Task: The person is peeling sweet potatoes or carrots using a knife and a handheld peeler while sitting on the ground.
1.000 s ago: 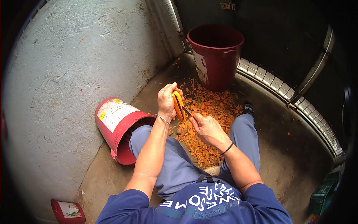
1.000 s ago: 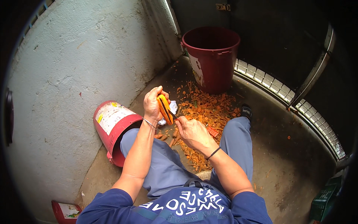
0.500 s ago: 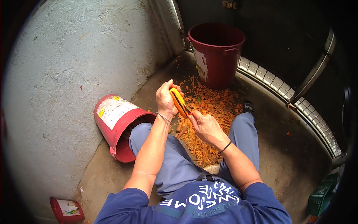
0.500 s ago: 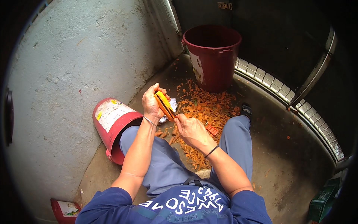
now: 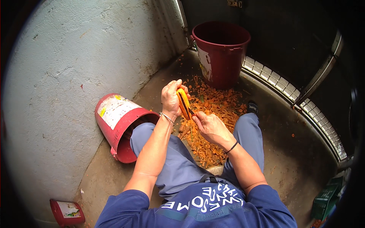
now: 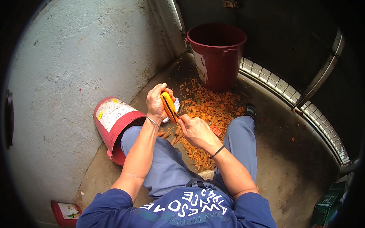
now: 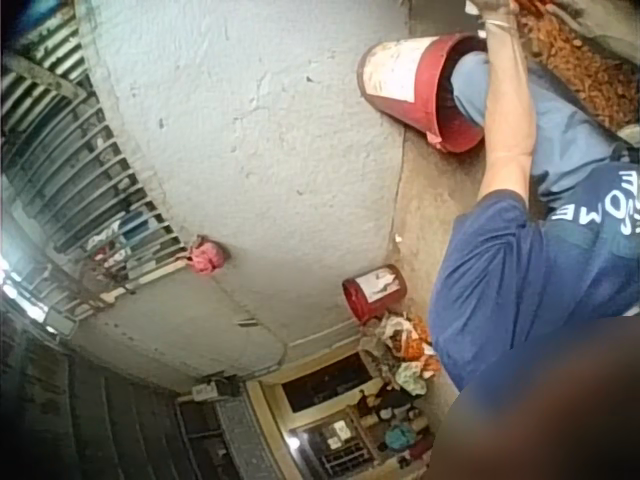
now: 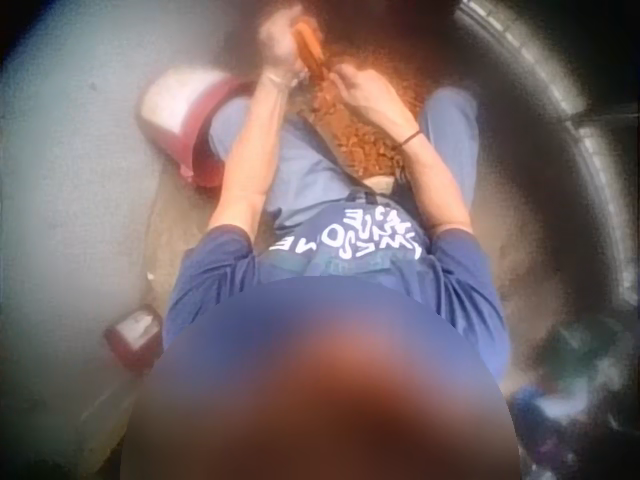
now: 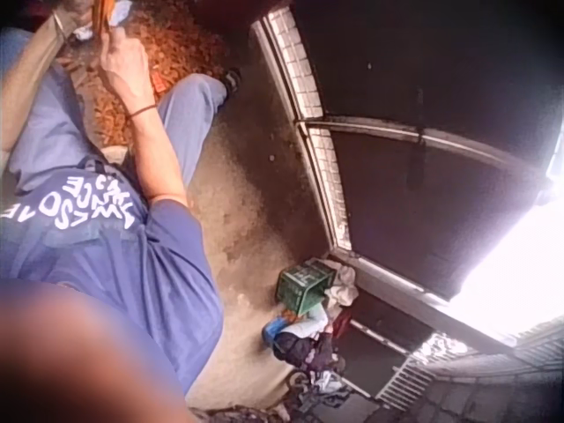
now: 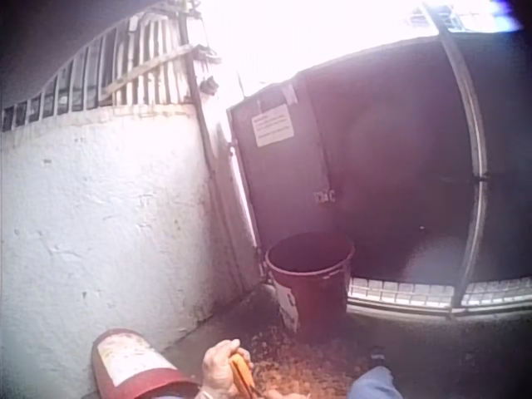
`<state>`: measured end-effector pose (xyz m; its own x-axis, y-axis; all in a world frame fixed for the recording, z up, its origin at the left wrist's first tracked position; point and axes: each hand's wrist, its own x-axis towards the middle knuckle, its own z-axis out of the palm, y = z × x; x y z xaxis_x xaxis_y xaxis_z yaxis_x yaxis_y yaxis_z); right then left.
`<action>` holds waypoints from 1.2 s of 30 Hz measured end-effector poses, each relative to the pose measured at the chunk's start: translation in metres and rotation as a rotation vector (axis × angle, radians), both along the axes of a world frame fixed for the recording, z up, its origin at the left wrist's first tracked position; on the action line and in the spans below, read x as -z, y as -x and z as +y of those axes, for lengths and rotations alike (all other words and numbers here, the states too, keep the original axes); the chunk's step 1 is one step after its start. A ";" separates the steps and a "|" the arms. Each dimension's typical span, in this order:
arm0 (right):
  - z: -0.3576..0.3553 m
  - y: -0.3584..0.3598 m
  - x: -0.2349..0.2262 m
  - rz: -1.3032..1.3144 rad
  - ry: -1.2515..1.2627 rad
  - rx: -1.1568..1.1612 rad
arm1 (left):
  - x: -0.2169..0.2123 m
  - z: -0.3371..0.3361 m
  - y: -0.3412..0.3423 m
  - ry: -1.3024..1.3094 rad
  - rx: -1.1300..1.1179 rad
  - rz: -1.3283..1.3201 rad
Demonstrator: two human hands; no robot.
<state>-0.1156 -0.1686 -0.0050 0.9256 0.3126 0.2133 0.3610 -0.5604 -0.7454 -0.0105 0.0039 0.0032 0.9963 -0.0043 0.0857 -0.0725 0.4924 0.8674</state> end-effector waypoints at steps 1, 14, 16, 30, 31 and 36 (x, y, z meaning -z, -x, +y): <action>0.000 0.001 0.001 0.001 0.000 0.000 | -0.001 0.001 0.000 -0.006 0.019 -0.016; 0.005 0.005 0.004 -0.142 0.093 0.070 | 0.002 0.000 -0.001 -0.187 -0.124 -0.191; 0.004 0.003 0.004 -0.114 0.102 0.078 | -0.001 -0.002 -0.002 -0.028 -0.188 -0.094; 0.003 -0.001 0.011 -0.173 0.105 0.051 | -0.006 0.000 0.000 -0.007 -0.125 -0.095; 0.003 -0.002 0.012 -0.173 0.105 0.051 | -0.006 -0.002 0.000 0.011 -0.143 -0.090; 0.002 -0.003 0.012 -0.175 0.095 0.043 | -0.006 0.000 0.000 0.000 -0.155 -0.107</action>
<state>-0.1121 -0.1669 -0.0165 0.8899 0.2996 0.3438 0.4546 -0.6432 -0.6161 -0.0109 0.0039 0.0093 0.9702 0.1485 0.1915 -0.2395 0.4680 0.8506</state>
